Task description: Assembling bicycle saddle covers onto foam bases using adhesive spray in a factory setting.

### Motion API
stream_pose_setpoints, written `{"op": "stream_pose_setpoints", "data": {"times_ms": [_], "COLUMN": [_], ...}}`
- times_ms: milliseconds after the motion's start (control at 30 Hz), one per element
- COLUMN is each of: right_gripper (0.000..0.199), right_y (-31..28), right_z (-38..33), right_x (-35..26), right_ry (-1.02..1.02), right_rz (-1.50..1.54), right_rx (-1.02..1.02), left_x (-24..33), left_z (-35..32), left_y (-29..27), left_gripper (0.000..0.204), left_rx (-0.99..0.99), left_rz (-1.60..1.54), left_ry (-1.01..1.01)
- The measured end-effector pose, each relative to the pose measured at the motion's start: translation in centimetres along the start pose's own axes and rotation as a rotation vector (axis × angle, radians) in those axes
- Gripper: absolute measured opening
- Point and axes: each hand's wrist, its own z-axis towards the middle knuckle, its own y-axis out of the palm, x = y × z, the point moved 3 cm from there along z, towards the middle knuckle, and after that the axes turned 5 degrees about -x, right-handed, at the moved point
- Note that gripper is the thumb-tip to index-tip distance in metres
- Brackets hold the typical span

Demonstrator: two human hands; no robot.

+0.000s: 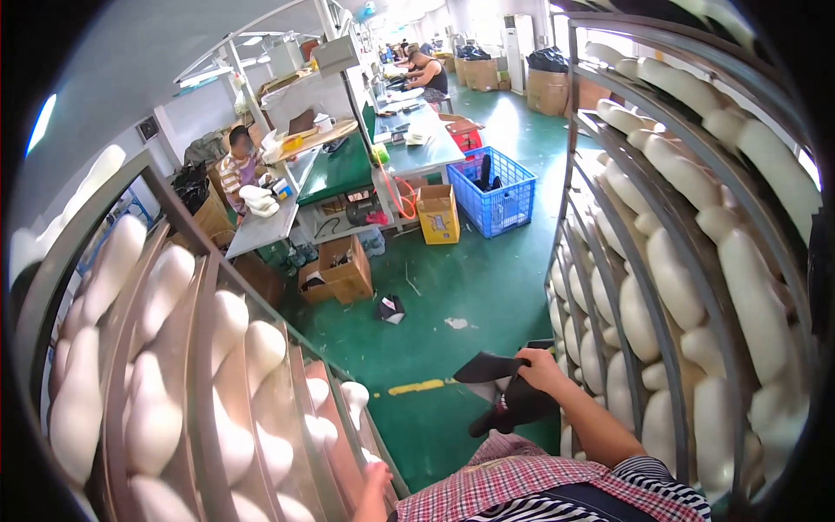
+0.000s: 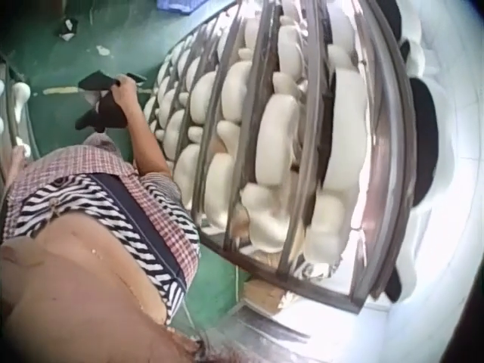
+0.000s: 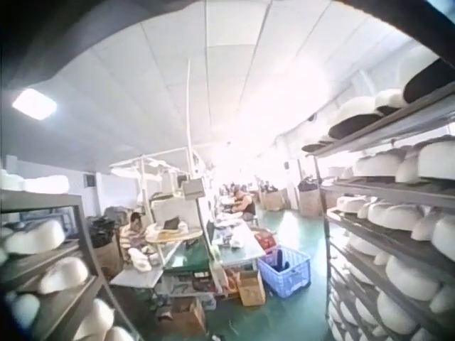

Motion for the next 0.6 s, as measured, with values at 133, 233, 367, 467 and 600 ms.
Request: {"op": "stream_pose_setpoints", "data": {"times_ms": [133, 233, 367, 467, 600], "right_gripper": [0.026, 0.026, 0.025, 0.025, 0.026], "right_y": [0.2, -0.1, -0.4, 1.3, 3.7], "right_z": [12.3, 20.9, 31.9, 40.2, 50.0], "right_x": [-0.8, -1.2, -3.6, -7.4, -13.0], "right_ry": [-0.100, -0.098, -0.185, -0.201, -0.390], "right_rz": [0.035, 0.027, -0.028, -0.028, -0.019], "right_rx": [0.007, -0.025, -0.031, -0.118, -0.169], "left_x": [16.2, 18.5, 16.2, 17.9, 20.8], "left_z": [6.1, 10.3, 13.0, 16.4, 21.4], "left_y": [0.6, 1.3, 0.2, -1.1, -3.6], "left_gripper": [0.019, 0.019, 0.019, 0.019, 0.018], "left_rx": [0.027, 0.065, -0.040, -0.005, -0.002], "left_rz": [-0.200, -0.147, -0.139, -0.163, -0.142], "left_ry": [0.243, 0.161, -0.080, -0.099, -0.115]}}
